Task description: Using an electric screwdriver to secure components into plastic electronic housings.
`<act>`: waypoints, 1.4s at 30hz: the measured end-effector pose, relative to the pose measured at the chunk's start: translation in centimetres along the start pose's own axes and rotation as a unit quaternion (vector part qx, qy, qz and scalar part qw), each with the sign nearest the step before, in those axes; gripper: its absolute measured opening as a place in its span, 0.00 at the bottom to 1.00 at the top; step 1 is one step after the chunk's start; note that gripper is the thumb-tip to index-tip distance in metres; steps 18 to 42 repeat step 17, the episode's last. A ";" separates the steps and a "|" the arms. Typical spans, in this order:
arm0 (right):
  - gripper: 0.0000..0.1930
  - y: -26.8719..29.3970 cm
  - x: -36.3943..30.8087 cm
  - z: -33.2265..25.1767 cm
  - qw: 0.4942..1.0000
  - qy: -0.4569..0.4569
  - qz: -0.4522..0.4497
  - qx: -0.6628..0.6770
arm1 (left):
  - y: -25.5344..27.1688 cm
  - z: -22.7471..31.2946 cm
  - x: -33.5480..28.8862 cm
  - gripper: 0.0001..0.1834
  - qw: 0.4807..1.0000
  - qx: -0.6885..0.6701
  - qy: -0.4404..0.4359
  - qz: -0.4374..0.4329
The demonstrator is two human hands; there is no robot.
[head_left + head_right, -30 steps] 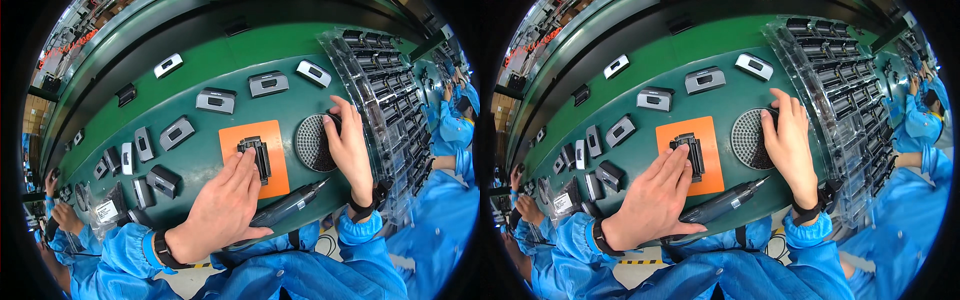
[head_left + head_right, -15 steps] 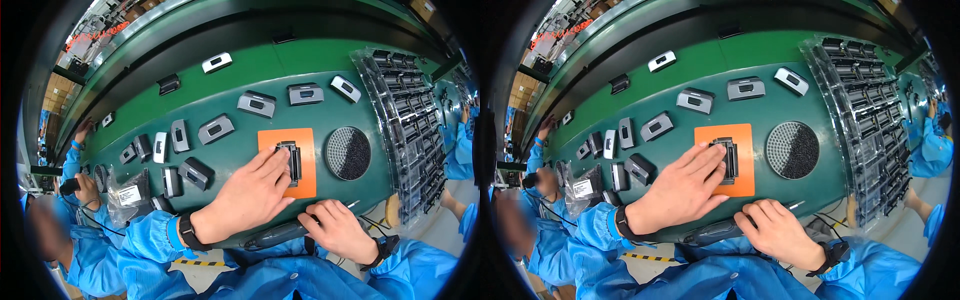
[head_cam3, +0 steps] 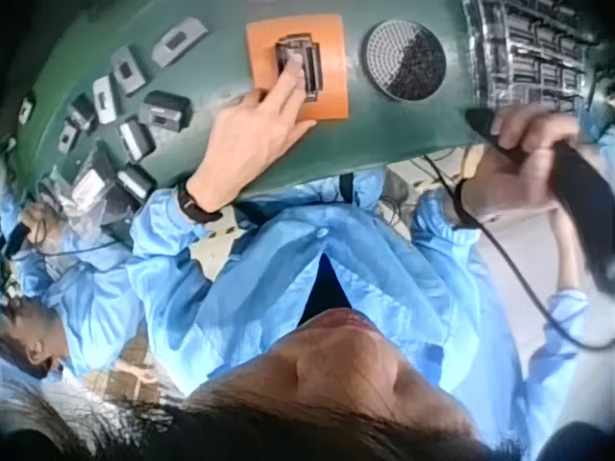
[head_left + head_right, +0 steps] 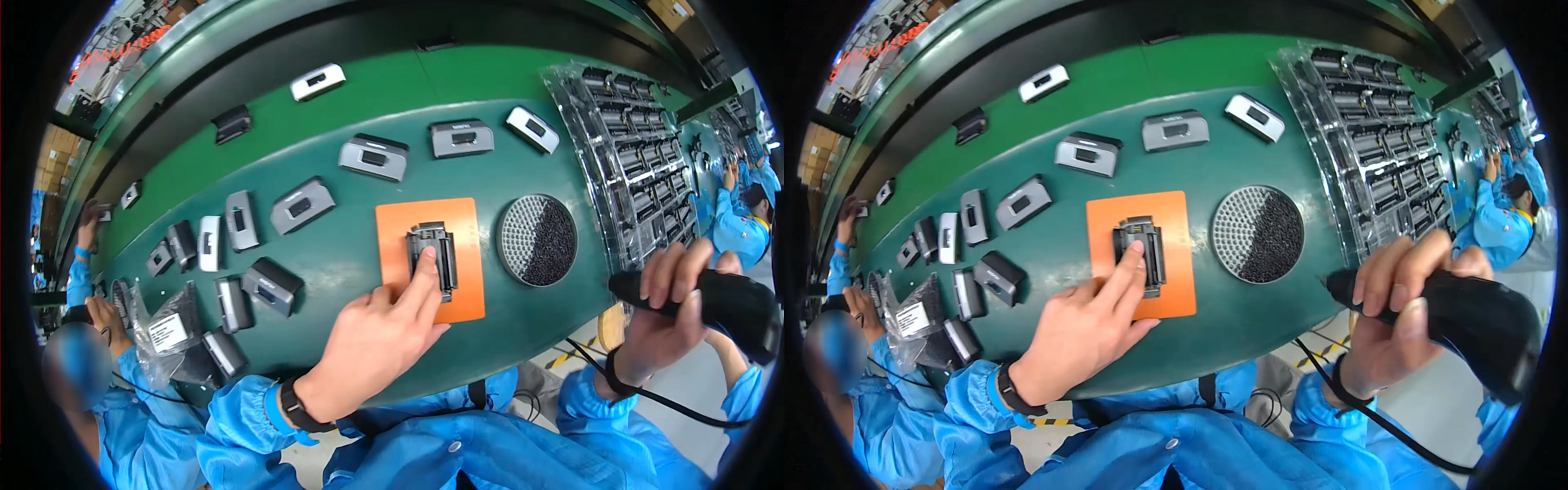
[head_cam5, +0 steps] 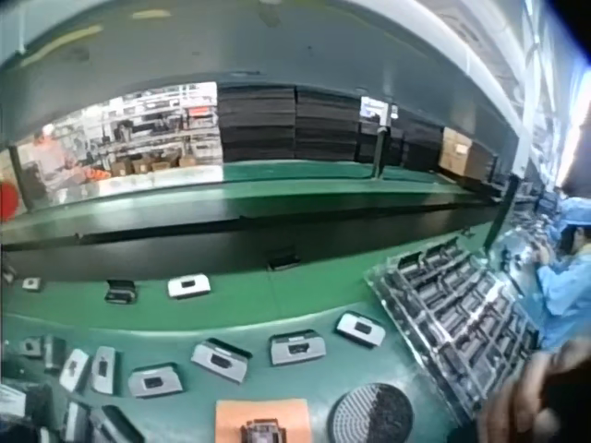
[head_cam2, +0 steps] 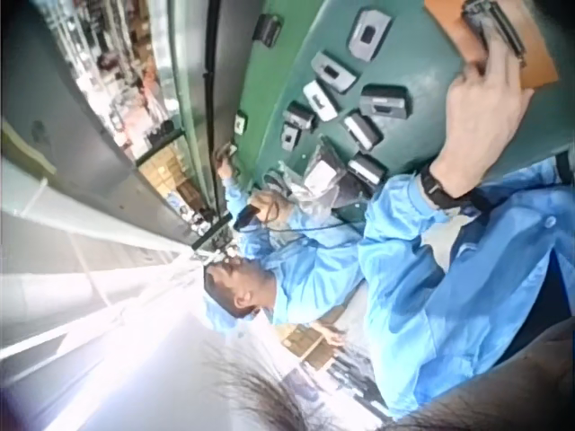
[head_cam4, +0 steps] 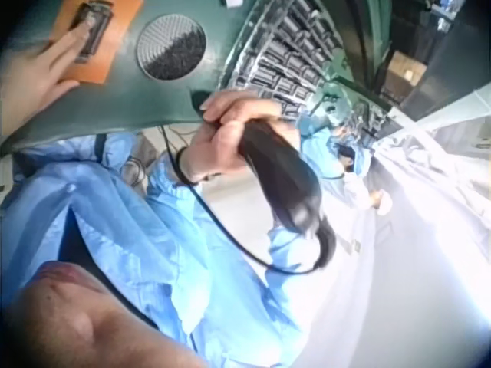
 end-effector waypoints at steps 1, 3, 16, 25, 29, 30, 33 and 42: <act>0.18 -0.6 0.4 0.0 0.999 0.004 0.005 0.042 | -0.2 -0.3 -0.2 0.33 1.000 -0.010 0.016 -0.004; 0.11 -2.9 2.1 0.5 0.986 0.026 -0.084 0.142 | -0.3 -0.3 0.4 0.34 0.999 -0.028 0.014 -0.024; 0.12 -7.1 3.2 8.9 0.989 -0.085 -0.049 0.107 | -1.1 -1.5 0.7 0.33 0.994 -0.096 0.007 -0.050; 0.12 -7.2 3.2 9.0 0.987 -0.078 -0.070 0.119 | -1.2 -1.5 0.7 0.33 0.994 -0.093 0.006 -0.051; 0.12 -7.2 3.2 9.0 0.987 -0.078 -0.070 0.119 | -1.2 -1.5 0.7 0.33 0.994 -0.093 0.006 -0.051; 0.12 -7.2 3.2 9.0 0.987 -0.078 -0.070 0.119 | -1.2 -1.5 0.7 0.33 0.994 -0.093 0.006 -0.051; 0.12 -7.2 3.2 9.0 0.987 -0.078 -0.070 0.119 | -1.2 -1.5 0.7 0.33 0.994 -0.093 0.006 -0.051; 0.12 -7.2 3.2 9.0 0.987 -0.078 -0.070 0.119 | -1.2 -1.5 0.7 0.33 0.994 -0.093 0.006 -0.051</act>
Point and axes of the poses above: each hand's wrist, its own x-axis towards the middle knuckle, its own y-axis out of the back of the hand, z = x × y, the point moved 10 cm from there along x, towards the middle knuckle, and after that the axes turned 9 degrees about -y, right-handed, at the moved point
